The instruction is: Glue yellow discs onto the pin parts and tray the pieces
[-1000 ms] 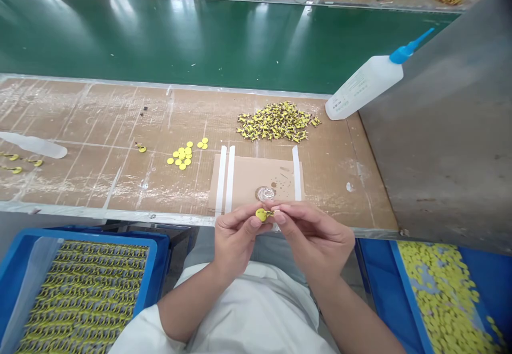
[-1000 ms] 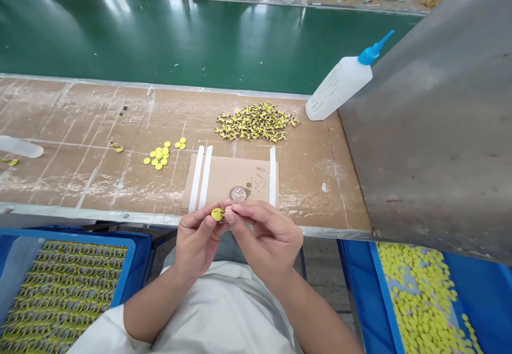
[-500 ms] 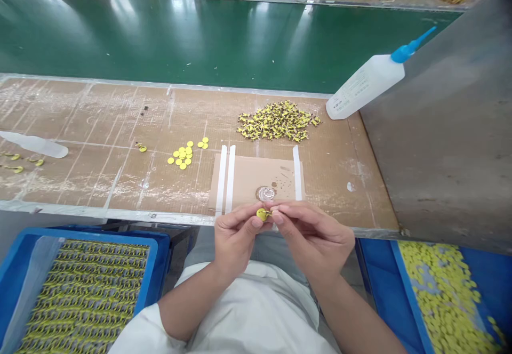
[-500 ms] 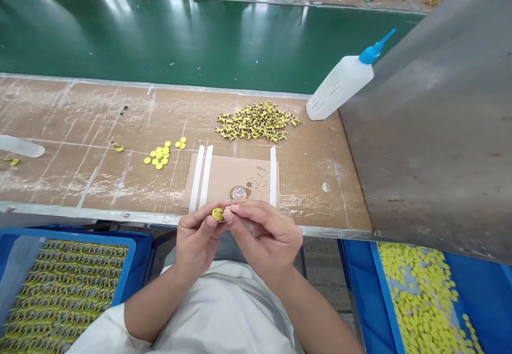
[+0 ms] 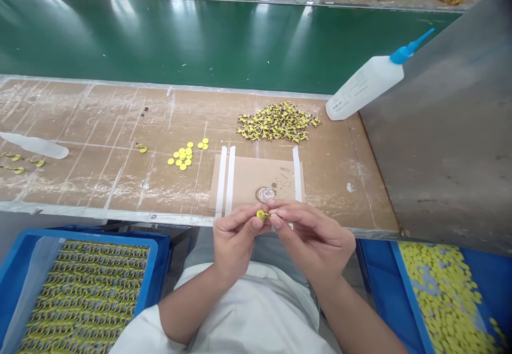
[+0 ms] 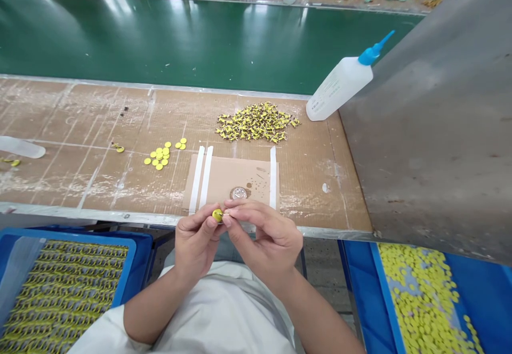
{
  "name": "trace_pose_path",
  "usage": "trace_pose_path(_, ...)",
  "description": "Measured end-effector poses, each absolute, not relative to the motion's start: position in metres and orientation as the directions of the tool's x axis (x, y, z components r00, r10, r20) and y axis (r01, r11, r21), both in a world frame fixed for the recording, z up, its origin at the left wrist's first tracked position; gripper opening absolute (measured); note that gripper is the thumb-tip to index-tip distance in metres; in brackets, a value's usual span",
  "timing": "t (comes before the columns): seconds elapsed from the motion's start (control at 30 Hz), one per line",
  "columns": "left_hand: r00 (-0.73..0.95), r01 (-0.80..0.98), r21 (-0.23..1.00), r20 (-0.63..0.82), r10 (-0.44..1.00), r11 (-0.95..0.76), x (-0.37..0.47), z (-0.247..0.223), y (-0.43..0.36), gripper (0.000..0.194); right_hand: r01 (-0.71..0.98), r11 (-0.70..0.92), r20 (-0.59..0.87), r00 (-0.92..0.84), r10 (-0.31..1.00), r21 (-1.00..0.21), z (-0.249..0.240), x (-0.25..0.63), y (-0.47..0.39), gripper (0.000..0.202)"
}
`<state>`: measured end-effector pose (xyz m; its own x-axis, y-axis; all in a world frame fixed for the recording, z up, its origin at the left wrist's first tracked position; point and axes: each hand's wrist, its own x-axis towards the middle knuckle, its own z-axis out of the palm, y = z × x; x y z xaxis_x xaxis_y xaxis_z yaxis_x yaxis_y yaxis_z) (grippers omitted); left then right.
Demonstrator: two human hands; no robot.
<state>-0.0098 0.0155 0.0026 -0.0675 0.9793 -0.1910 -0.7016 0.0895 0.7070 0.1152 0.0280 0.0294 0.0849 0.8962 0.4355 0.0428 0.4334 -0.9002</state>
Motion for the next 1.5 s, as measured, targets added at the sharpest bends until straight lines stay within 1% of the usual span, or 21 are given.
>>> trace_pose_path(0.33, -0.097, -0.668, 0.742, -0.163, 0.982, 0.058, -0.011, 0.002, 0.012, 0.017, 0.028, 0.398, 0.399, 0.06, 0.915, -0.917, 0.033, 0.116, 0.028, 0.03)
trace_pose_path(0.5, -0.126, -0.62, 0.785, -0.105, 0.986, 0.005, -0.013, 0.0, 0.013, 0.018, 0.027, 0.353, 0.354, 0.008, 0.935, -0.935, 0.036, 0.12, 0.029, 0.029)
trace_pose_path(0.63, -0.112, -0.595, 0.804, -0.069, 0.991, -0.011, -0.015, -0.001, 0.013, 0.018, 0.013, 0.312, 0.311, -0.051, 0.949, -0.95, 0.042, 0.125, 0.032, 0.028)
trace_pose_path(0.73, -0.085, -0.611, 0.791, -0.092, 0.992, 0.021, -0.016, 0.0, 0.014, 0.018, -0.021, 0.269, 0.27, -0.09, 0.959, -0.963, 0.046, 0.128, 0.033, 0.028)
trace_pose_path(0.83, -0.059, -0.623, 0.78, -0.122, 0.991, 0.059, -0.015, 0.002, 0.015, 0.017, -0.024, 0.218, 0.219, -0.111, 0.969, -0.976, 0.048, 0.13, 0.035, 0.022)
trace_pose_path(0.97, -0.068, -0.623, 0.78, -0.126, 0.99, 0.056, -0.012, 0.005, 0.015, 0.016, -0.017, 0.124, 0.125, -0.133, 0.983, -0.992, 0.051, 0.133, 0.038, 0.01)
trace_pose_path(1.07, -0.082, -0.606, 0.793, -0.138, 0.987, 0.061, -0.011, 0.005, 0.014, 0.017, -0.028, 0.056, 0.06, -0.152, 0.986, -0.998, 0.053, 0.134, 0.038, 0.01)
trace_pose_path(1.3, -0.104, -0.592, 0.801, -0.181, 0.978, 0.086, -0.011, 0.007, 0.014, 0.017, 0.008, 0.052, 0.05, -0.164, 0.985, -0.999, 0.055, 0.135, 0.04, 0.008)
trace_pose_path(1.37, -0.093, -0.6, 0.795, -0.184, 0.979, 0.093, -0.01, 0.008, 0.015, 0.017, -0.014, 0.005, 0.008, -0.182, 0.983, -1.0, 0.056, 0.136, 0.041, 0.01)
trace_pose_path(1.5, -0.038, -0.62, 0.771, -0.215, 0.976, 0.146, -0.01, 0.01, 0.018, 0.017, -0.127, -0.128, -0.104, -0.184, 0.977, -0.984, 0.058, 0.137, 0.043, 0.013)
